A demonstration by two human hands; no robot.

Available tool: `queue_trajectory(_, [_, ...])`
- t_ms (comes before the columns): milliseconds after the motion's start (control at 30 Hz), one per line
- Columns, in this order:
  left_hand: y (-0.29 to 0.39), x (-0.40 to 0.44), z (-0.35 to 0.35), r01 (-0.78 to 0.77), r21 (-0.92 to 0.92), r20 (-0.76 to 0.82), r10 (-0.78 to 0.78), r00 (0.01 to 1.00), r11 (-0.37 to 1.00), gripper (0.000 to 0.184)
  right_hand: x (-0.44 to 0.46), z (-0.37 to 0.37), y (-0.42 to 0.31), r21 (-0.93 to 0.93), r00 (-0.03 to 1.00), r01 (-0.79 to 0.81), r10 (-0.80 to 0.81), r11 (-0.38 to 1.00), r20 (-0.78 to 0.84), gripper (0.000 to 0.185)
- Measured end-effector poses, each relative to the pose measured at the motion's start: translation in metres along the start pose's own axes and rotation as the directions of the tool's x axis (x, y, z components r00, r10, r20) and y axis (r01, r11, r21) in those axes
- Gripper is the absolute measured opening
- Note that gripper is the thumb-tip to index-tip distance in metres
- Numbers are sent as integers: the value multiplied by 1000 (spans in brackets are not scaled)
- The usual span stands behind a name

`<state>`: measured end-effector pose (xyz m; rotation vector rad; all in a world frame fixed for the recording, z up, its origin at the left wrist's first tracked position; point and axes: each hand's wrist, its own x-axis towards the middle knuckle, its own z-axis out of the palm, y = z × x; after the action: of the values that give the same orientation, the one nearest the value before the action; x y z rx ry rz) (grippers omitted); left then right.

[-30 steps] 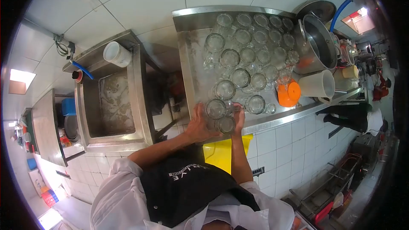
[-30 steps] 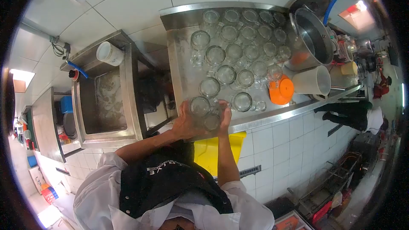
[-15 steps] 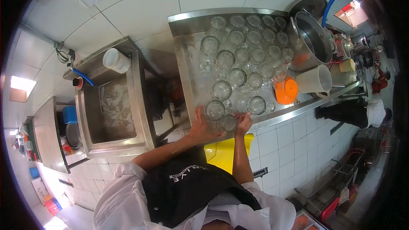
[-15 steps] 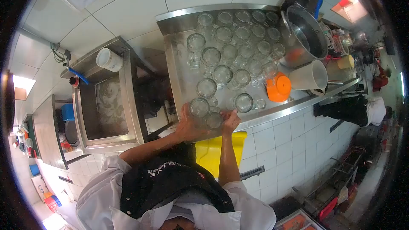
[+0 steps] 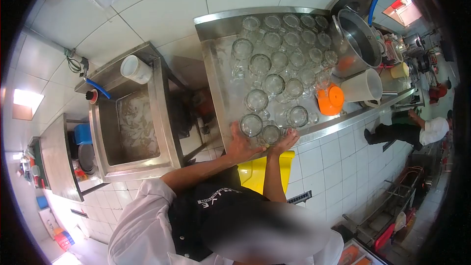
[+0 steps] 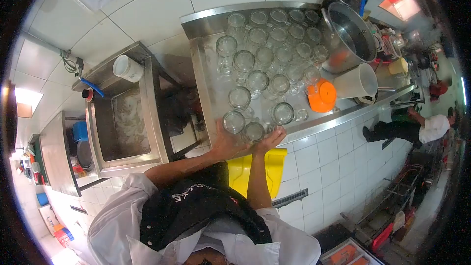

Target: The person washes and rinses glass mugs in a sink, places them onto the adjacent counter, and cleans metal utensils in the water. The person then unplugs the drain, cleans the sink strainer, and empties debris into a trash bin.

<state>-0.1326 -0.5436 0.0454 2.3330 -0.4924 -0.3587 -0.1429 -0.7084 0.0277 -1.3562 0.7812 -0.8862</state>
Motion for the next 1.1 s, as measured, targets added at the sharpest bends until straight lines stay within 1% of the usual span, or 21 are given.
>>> queue_trajectory(100, [15,-2,-10,65,-199,-20,-70,997,978,128,-23,6,6,95,995,14,-4,995,-101,43])
queue_trajectory(167, [27,-5,-14,197,-411,31,-202,979,890,131,-33,2,20,-103,987,21,-37,995,-158,47])
queue_trajectory(233, [24,-4,1,140,-443,-30,-170,985,886,126,-41,0,20,-225,985,-26,-13,974,-170,52])
queue_trajectory(267, [15,0,16,1,-345,-133,-49,990,938,120,-43,1,15,-250,987,-70,31,966,-157,55])
queue_trajectory(300, [18,0,16,-40,-351,-165,-20,986,936,115,-43,4,11,-273,986,-114,76,955,-146,58])
queue_trajectory(333, [21,0,15,-81,-354,-198,10,980,932,110,-41,6,19,-164,989,-48,24,985,-146,58])
queue_trajectory(367, [25,-3,14,-25,-468,-167,-60,984,883,106,-39,10,29,-53,988,20,-28,998,-151,58])
queue_trajectory(400, [19,-3,18,-25,-475,-149,-52,988,880,105,-37,13,41,59,984,90,-80,994,-160,58])
queue_trajectory(433, [14,-3,22,-24,-482,-130,-45,990,876,105,-36,12,49,9,981,152,-150,988,-126,58])
queue_trajectory(467, [-16,0,47,-83,-385,-124,38,992,919,109,-32,11,54,-39,972,216,-218,976,-87,59])
queue_trajectory(533, [-14,-1,35,-82,-377,-73,59,996,923,109,-26,15,44,58,982,184,-182,981,-41,60])
queue_trajectory(567, [-4,-7,25,-16,-464,-30,2,1000,886,104,-21,18,35,197,996,84,-81,977,-23,61])
queue_trajectory(600, [-5,-8,25,-12,-414,-32,-2,999,910,100,-17,20,31,329,1000,-20,17,944,10,62])
queue_trajectory(633, [-2,-9,22,-7,-364,-33,-5,999,931,96,-11,18,32,341,999,-52,47,939,22,63])
queue_trajectory(667, [-9,-9,30,-60,-167,-72,49,996,984,91,-5,17,31,351,997,-83,76,933,33,64])
queue_trajectory(733, [2,-6,20,-39,-93,-55,34,998,995,87,3,15,37,378,992,-130,121,917,46,66])
queue_trajectory(800, [11,-4,11,66,-286,21,-62,998,956,86,7,18,38,415,987,-161,152,895,54,67])
queue_trajectory(833, [14,-4,7,100,-351,44,-91,995,931,86,6,19,34,384,991,-130,128,914,32,65])
queue_trajectory(967, [3,2,18,45,-432,-48,-73,996,901,83,6,20,34,208,994,-63,80,976,-77,60])
queue_trajectory(1033, [9,2,12,97,-492,-22,-124,992,865,83,3,19,21,64,989,-87,94,994,-113,59])
queue_trajectory(1100, [13,2,3,240,-543,97,-223,970,805,86,-1,15,6,-107,985,-134,120,985,-122,60])
